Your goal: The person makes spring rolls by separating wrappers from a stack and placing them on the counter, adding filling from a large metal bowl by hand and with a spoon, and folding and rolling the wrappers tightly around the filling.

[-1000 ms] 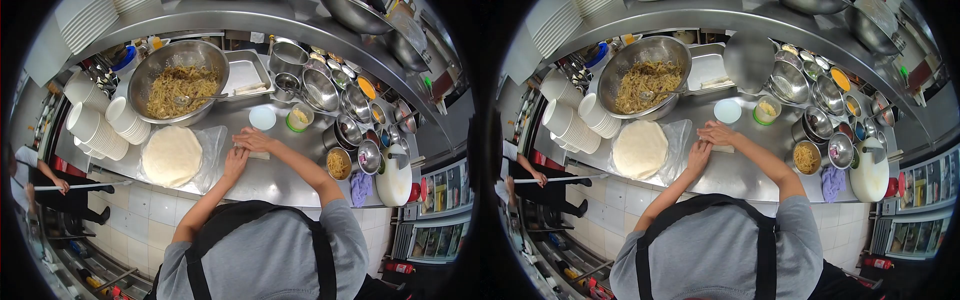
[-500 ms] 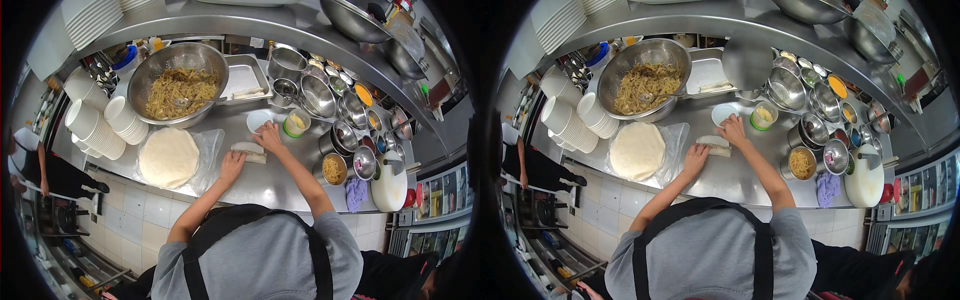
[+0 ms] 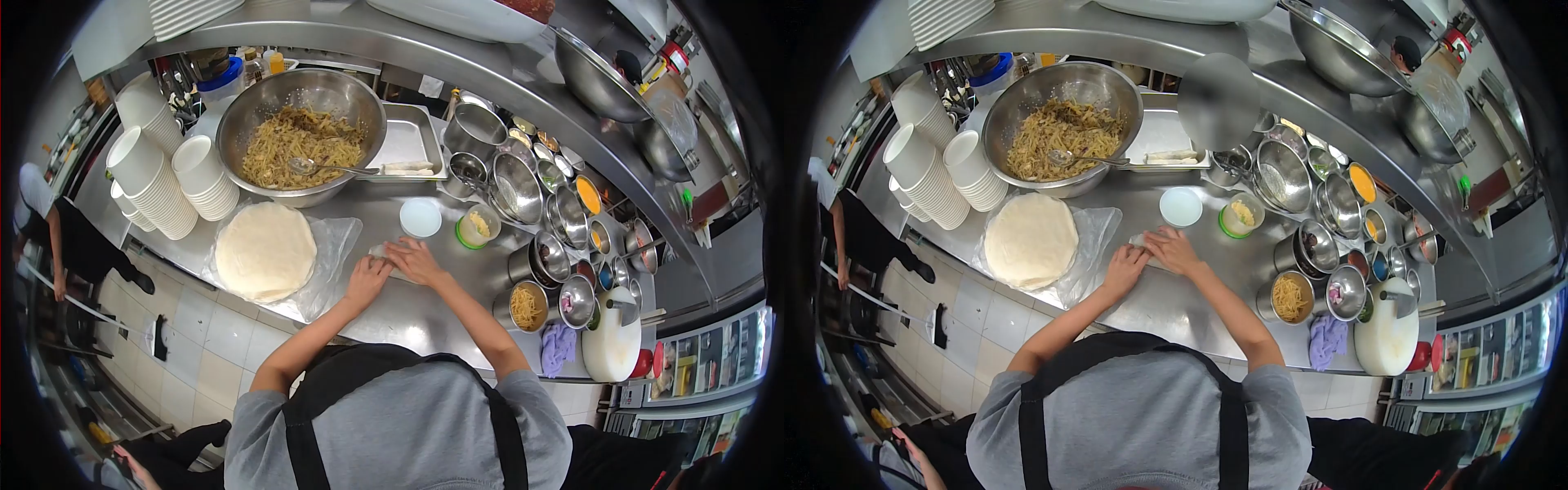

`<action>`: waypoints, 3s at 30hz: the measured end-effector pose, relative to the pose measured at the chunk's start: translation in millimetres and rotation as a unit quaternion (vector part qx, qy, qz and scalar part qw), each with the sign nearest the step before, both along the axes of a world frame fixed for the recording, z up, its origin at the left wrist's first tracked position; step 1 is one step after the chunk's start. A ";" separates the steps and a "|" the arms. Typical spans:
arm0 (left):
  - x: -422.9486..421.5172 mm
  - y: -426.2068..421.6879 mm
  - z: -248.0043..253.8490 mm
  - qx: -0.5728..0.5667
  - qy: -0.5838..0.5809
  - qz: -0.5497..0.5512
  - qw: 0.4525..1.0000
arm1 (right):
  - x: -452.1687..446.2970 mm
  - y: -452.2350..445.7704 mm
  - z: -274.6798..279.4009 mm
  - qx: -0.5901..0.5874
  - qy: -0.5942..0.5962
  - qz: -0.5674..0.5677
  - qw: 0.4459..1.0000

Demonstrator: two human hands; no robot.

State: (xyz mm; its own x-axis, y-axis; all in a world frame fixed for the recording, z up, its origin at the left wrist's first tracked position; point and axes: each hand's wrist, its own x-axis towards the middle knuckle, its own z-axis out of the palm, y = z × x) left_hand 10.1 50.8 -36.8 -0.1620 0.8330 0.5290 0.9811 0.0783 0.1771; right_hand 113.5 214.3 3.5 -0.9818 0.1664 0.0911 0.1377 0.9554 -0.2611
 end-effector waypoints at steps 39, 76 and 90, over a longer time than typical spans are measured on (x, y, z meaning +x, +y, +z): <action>-4.9 -1.7 9.9 -0.026 -0.016 -0.030 0.999 | 65.8 25.1 13.4 -0.064 -0.052 -0.024 0.996; -85.7 31.4 18.6 -0.182 -0.323 -0.190 0.909 | 63.6 9.7 -23.9 -0.231 0.126 -0.199 0.944; -104.6 69.6 10.5 -0.257 -0.434 -0.127 0.854 | 39.9 48.6 -39.2 -0.451 0.062 -0.251 0.854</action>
